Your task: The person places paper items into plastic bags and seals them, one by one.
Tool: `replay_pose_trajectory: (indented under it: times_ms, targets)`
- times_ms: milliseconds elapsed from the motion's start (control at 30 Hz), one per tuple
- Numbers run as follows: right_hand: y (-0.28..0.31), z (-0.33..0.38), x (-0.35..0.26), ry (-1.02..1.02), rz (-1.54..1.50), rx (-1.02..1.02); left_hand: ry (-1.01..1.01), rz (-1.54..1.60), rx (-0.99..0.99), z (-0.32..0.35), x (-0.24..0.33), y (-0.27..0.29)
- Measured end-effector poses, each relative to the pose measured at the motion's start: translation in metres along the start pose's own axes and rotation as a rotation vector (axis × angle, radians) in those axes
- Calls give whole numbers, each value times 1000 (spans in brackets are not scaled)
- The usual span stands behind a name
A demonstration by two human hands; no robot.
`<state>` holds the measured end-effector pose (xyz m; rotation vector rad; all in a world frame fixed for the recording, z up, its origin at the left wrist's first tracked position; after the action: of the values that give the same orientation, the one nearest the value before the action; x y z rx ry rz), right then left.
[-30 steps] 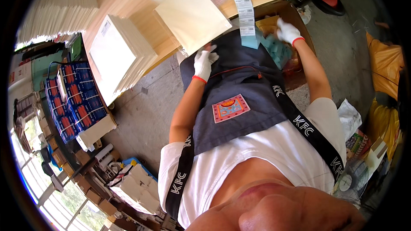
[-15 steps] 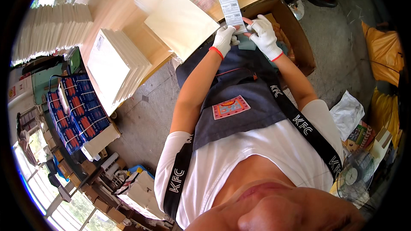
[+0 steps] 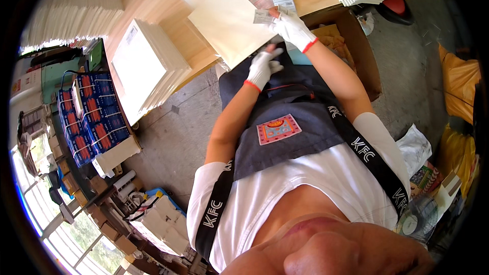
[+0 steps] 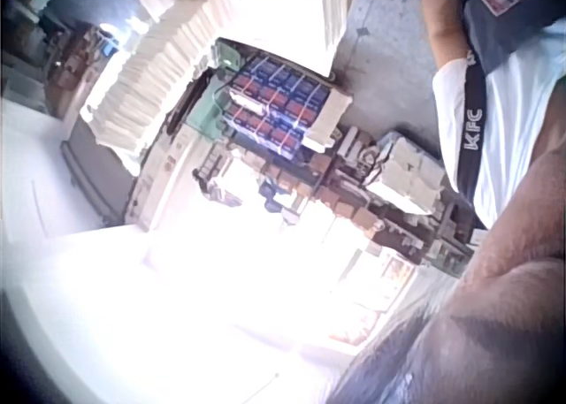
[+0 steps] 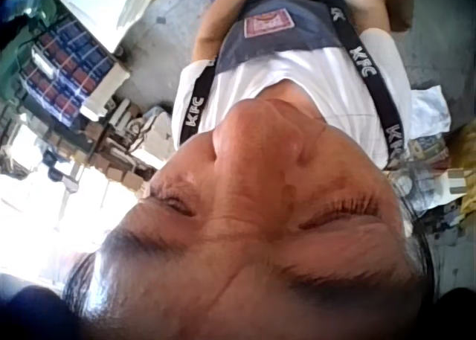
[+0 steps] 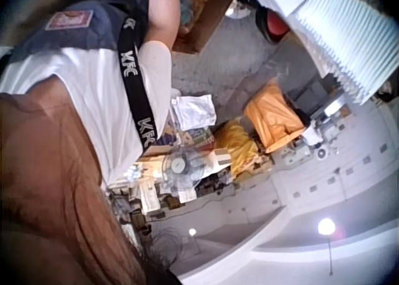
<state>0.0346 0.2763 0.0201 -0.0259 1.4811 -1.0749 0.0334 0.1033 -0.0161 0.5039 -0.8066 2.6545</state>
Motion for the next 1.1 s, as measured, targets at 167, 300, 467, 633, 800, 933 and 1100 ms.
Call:
replay_pose_trajectory:
  times_ms: [167,300,467,633,800,933,1100]
  targets:
    - [-5,-18,-3,159,328,-19,-424,462,301,63,19,86]
    - [-52,-12,-18,189,649,-293,-273,218,140,101,-8,113]
    - [-74,-50,10,387,1251,-343,-230,194,185,109,-28,114]
    - [-79,-43,18,621,1579,-244,-244,160,163,115,-24,104]
    - [-63,6,-31,579,1366,-194,-354,93,219,126,-18,95]
    - [-22,68,-44,-31,1755,-642,-470,-56,262,158,12,71]
    - [-44,91,6,-203,660,-578,-907,-649,535,198,45,95]
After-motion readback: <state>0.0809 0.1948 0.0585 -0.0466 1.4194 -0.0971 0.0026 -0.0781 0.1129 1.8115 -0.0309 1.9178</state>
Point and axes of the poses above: each hand's wrist, its own z-axis away from the middle knuckle, its own y-axis out of the back of the hand, x = y × z, the point moved 2 cm from there along -z, towards the middle knuckle, and after that the axes turned 13 degrees about y, right-handed, at the moved point
